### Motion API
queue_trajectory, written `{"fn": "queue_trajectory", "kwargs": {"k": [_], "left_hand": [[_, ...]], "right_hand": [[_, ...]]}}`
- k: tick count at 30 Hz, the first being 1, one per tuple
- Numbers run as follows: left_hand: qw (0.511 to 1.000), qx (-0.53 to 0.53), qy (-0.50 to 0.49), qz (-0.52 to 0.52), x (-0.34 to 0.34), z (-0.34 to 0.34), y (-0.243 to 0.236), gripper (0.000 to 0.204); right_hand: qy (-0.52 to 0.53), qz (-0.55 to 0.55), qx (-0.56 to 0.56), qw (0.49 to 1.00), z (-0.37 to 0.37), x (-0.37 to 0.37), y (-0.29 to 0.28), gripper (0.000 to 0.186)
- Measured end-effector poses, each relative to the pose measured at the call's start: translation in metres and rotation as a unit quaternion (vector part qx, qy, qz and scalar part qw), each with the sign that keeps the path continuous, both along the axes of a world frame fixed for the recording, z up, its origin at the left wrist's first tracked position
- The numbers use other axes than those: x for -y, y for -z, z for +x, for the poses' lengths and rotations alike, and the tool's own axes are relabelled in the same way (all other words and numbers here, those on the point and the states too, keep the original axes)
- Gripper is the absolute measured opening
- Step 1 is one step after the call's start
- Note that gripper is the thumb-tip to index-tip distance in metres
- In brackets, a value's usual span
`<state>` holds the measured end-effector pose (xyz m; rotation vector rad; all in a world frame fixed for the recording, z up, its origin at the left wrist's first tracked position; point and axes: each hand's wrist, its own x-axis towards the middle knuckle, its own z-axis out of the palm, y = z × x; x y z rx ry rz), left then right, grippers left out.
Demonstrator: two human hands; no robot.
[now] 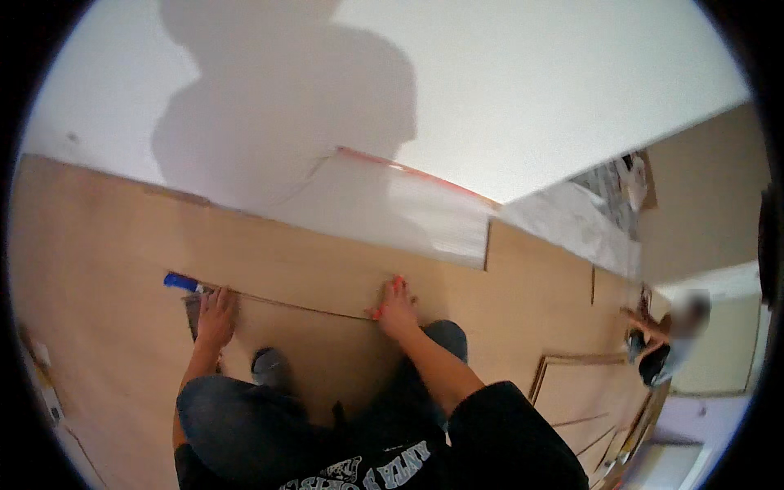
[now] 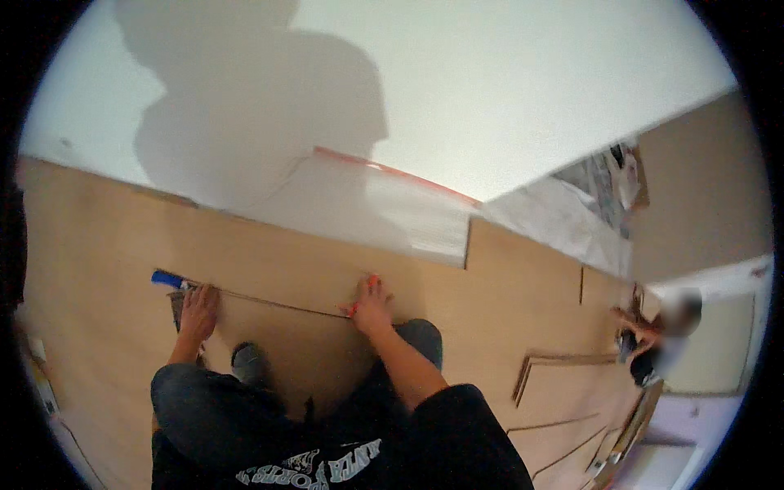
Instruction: The person picks up a laminate plank, places it onto the floor, and marks a line on the surface with a pencil.
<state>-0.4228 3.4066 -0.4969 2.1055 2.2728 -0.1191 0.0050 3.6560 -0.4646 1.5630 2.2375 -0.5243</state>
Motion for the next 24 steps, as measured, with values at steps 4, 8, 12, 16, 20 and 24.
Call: {"fn": "queue_trajectory", "kwargs": {"k": [4, 8, 12, 16, 20, 24], "left_hand": [[0.999, 0.028, 0.018, 0.031, -0.033, -0.011, -0.011, 0.044], [0.997, 0.059, 0.009, 0.04, -0.019, -0.034, -0.005, 0.032], [0.995, 0.095, 0.016, 0.021, -0.015, -0.043, -0.002, 0.029], [0.995, 0.095, -0.011, -0.026, -0.013, -0.046, -0.017, 0.031], [0.994, 0.086, 0.009, -0.07, -0.007, -0.046, -0.032, 0.038], [0.993, 0.054, 0.027, -0.098, 0.013, -0.038, -0.03, 0.044]], "right_hand": [[0.002, 0.005, 0.003, 1.0, 0.008, -0.004, 0.001, 0.103], [0.009, -0.013, 0.02, 1.0, -0.013, -0.002, -0.006, 0.104], [0.024, -0.023, 0.029, 0.999, -0.013, -0.01, 0.0, 0.106], [-0.051, 0.008, 0.028, 0.998, -0.003, -0.014, 0.014, 0.111], [-0.04, -0.016, 0.049, 0.998, 0.0, -0.015, 0.02, 0.113], [-0.031, -0.015, 0.029, 0.999, -0.01, -0.013, 0.016, 0.112]]}}
